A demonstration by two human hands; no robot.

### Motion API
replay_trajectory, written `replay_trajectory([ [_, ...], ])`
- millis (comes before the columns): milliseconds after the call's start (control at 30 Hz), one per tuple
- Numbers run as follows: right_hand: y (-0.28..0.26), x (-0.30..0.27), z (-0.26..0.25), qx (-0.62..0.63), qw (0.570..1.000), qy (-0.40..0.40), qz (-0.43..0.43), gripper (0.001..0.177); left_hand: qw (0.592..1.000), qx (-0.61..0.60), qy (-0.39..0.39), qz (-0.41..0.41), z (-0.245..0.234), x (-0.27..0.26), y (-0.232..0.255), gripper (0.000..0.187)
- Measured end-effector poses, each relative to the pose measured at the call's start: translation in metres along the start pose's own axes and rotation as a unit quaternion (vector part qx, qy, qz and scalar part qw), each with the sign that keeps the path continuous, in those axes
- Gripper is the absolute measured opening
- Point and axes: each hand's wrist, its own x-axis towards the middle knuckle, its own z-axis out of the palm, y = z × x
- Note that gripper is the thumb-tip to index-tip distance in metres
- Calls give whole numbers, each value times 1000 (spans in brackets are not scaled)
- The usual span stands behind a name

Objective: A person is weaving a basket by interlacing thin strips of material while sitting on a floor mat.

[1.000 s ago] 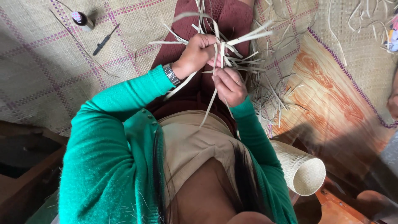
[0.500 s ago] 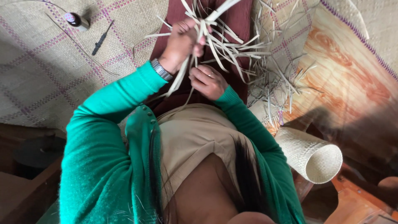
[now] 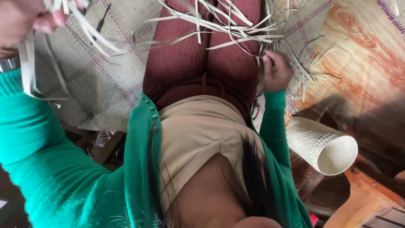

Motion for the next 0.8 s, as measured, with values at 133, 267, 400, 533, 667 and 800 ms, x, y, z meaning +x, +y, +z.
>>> replay_trajectory([
  [133,0,5,6,-19,999,-29,11,21,996,21,21,88,40,-39,57,14],
  [267,12,8,37,-106,991,-73,31,35,998,-19,17,63,64,-33,78,15],
  [400,28,12,48,-93,996,-4,2,9,994,-22,-3,105,71,-26,75,16],
  [533,42,12,32,43,996,37,67,9,994,-41,25,94,76,-31,81,16],
  [667,54,16,6,180,975,52,117,10,992,-38,28,114,80,-32,86,16],
  [800,64,22,-9,-95,987,112,64,18,991,-44,15,124,86,-32,90,17],
])
